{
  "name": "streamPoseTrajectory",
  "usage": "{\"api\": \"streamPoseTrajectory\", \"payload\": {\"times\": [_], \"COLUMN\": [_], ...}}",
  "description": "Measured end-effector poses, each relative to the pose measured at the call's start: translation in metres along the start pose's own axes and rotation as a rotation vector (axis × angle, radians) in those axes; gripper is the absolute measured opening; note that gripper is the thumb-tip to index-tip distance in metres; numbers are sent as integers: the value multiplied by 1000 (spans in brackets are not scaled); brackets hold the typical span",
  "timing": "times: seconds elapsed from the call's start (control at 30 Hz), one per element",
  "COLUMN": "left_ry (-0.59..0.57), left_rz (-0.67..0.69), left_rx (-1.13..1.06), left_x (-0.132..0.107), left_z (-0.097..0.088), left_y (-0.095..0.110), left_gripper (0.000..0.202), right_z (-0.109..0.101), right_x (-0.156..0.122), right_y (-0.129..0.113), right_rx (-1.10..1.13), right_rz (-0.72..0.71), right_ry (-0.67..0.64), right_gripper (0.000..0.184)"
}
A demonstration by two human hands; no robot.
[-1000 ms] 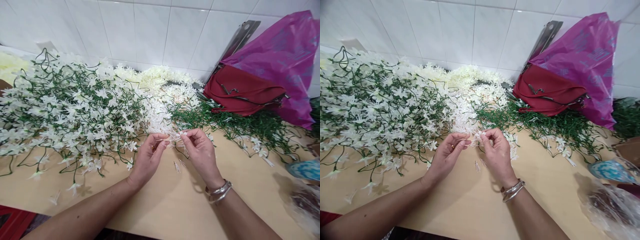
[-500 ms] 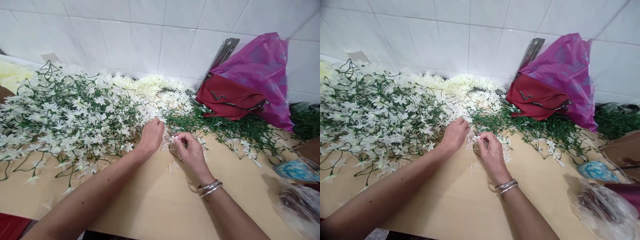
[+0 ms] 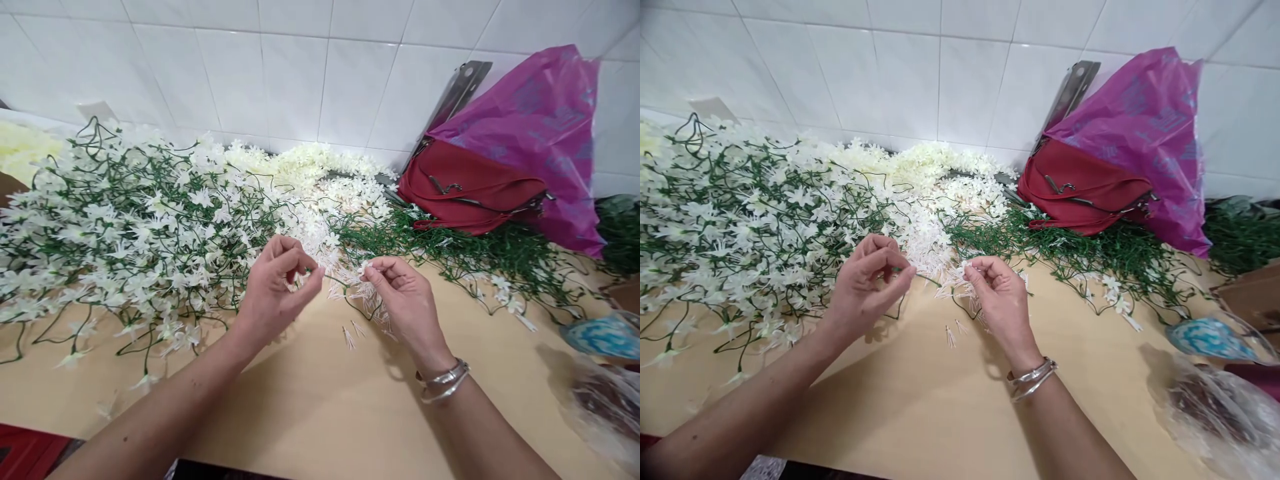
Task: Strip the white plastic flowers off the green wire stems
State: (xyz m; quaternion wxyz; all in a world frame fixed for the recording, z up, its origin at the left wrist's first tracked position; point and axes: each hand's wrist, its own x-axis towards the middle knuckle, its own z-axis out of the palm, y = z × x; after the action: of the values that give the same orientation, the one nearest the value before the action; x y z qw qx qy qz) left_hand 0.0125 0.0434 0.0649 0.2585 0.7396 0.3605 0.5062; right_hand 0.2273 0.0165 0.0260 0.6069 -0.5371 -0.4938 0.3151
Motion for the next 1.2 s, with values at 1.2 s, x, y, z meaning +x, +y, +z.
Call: {"api": "streamPoseTrajectory", "payload": {"times": [1.2], "left_ry": [-227], "left_rz": [-522], "left_rx": [-466], "left_x": [-38], "left_z": [41], "left_y": [-34], "left_gripper": [19], "right_z": [7], "right_x": [-10], "right_y": [6], "right_rx": [104], "right_rz": [346], "right_ry": [-416], "right_gripper": [32]}}
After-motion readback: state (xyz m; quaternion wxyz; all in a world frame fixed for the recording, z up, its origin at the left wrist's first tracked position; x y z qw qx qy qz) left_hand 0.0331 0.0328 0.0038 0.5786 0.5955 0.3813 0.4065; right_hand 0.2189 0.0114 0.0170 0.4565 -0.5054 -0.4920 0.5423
